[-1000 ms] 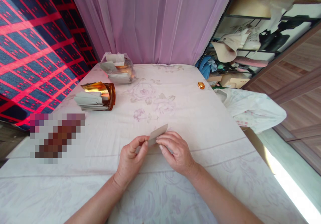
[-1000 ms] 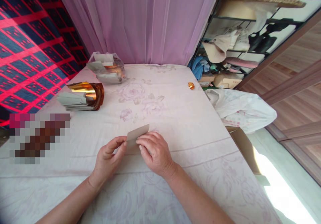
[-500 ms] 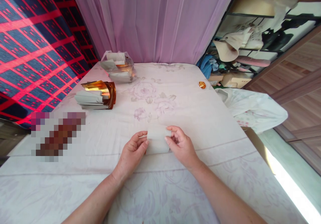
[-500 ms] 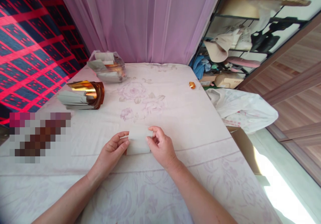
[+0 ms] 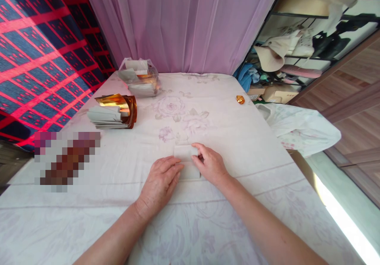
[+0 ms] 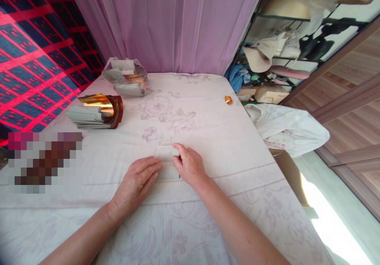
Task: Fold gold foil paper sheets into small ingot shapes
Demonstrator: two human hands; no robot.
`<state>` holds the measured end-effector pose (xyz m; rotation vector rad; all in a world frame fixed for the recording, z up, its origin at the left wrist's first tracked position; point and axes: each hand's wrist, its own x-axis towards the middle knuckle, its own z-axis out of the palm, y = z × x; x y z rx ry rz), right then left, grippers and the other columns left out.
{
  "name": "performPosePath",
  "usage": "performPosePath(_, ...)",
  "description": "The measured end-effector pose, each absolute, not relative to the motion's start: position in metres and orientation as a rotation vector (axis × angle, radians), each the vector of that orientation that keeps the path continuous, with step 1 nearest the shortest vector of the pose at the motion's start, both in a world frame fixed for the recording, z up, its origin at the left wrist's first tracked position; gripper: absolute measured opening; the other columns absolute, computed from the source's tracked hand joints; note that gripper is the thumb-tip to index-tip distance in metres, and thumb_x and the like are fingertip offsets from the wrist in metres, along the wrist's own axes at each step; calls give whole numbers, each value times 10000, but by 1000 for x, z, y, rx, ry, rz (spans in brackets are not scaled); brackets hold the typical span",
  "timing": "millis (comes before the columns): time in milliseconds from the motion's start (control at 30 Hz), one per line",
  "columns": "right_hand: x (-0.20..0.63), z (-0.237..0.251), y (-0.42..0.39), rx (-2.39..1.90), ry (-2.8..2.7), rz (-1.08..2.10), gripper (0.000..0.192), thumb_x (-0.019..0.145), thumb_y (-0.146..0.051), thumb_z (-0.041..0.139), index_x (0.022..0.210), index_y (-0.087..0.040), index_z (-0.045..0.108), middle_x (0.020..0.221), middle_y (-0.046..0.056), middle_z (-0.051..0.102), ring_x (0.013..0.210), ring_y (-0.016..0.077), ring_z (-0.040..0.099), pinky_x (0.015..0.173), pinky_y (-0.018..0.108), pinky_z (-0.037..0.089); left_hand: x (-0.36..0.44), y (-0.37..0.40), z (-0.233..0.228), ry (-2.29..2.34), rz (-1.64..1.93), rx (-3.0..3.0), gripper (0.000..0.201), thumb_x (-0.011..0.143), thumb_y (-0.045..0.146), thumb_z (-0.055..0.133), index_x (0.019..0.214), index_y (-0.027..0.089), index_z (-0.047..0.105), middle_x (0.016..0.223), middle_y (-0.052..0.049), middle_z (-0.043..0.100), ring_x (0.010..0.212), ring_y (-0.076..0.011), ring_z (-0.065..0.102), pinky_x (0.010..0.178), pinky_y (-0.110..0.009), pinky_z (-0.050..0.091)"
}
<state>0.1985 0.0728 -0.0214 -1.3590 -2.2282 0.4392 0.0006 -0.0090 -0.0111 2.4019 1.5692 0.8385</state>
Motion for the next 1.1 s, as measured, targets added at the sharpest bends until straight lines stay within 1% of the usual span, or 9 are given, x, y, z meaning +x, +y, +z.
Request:
performPosePath(67, 197, -20, 79, -1327, -2270, 435, 371, 844, -211, 564, 1214, -196, 595, 745, 4, 654, 734, 180, 629, 716, 285, 470, 0, -8, -12, 1565, 670, 2479, 311, 967, 279, 446, 1219, 201, 610, 1318, -91, 617, 1292, -282, 500, 1089, -534, 378)
performPosePath(133, 196, -21, 85, -1303, -2287, 429, 374, 843, -209, 566, 1217, -216, 588, 759, 0, 659, 749, 180, 625, 722, 285, 473, 0, -8, -13, 1593, 526, 2503, 377, 971, 347, 450, 1296, 194, 563, 1410, -87, 551, 1359, -296, 427, 1136, -567, 296)
performPosePath(333, 193, -30, 89, -1290, -2150, 358, 388, 812, -191, 583, 1199, -192, 578, 957, 56, 673, 785, 186, 620, 771, 317, 497, 2, -10, -21, 1668, 395, 2540, 509, 960, 486, 450, 1369, 189, 506, 1463, -89, 495, 1386, -291, 389, 1176, -552, 195)
performPosePath(433, 194, -30, 85, -1251, -2078, 292, 304, 835, -179, 553, 1134, -186, 609, 1007, 78, 660, 794, 182, 623, 768, 308, 497, 3, -10, -22, 1690, 387, 2554, 514, 955, 486, 461, 1372, 189, 503, 1461, -88, 497, 1385, -296, 388, 1175, -557, 186)
performPosePath(533, 194, -26, 80, -1152, -2087, 286, 157, 879, -179, 525, 967, -204, 651, 911, 48, 666, 769, 159, 622, 738, 268, 484, 4, -10, -21, 1701, 375, 2563, 512, 953, 469, 473, 1373, 177, 501, 1459, -89, 499, 1384, -305, 385, 1167, -570, 192)
performPosePath(633, 193, -23, 77, -1092, -2177, 328, 133, 898, -186, 534, 855, -222, 654, 791, 12, 664, 747, 148, 613, 707, 251, 457, 4, -11, -21, 1711, 362, 2564, 514, 952, 464, 479, 1377, 175, 497, 1460, -82, 500, 1383, -312, 382, 1162, -576, 196)
performPosePath(833, 189, -21, 77, -1169, -2347, 346, 123, 864, -151, 575, 795, -226, 646, 769, 4, 664, 768, 158, 596, 711, 263, 412, 4, -12, -21, 1712, 367, 2575, 522, 950, 480, 472, 1380, 186, 499, 1457, -71, 505, 1380, -315, 389, 1164, -563, 200)
performPosePath(1000, 181, -16, 76, -1326, -2328, 366, 128, 840, -245, 645, 722, -217, 603, 734, -2, 633, 749, 157, 581, 696, 260, 393, 4, -13, -21, 1704, 365, 2609, 575, 946, 461, 484, 1425, 148, 442, 1458, -89, 502, 1388, -327, 373, 1160, -568, 201)
performPosePath(1100, 179, -15, 76, -1395, -2331, 358, 118, 832, -224, 635, 724, -217, 587, 722, -6, 624, 736, 156, 574, 681, 261, 383, 4, -13, -21, 1712, 367, 2598, 570, 945, 466, 482, 1426, 161, 449, 1458, -84, 502, 1398, -326, 359, 1171, -568, 172)
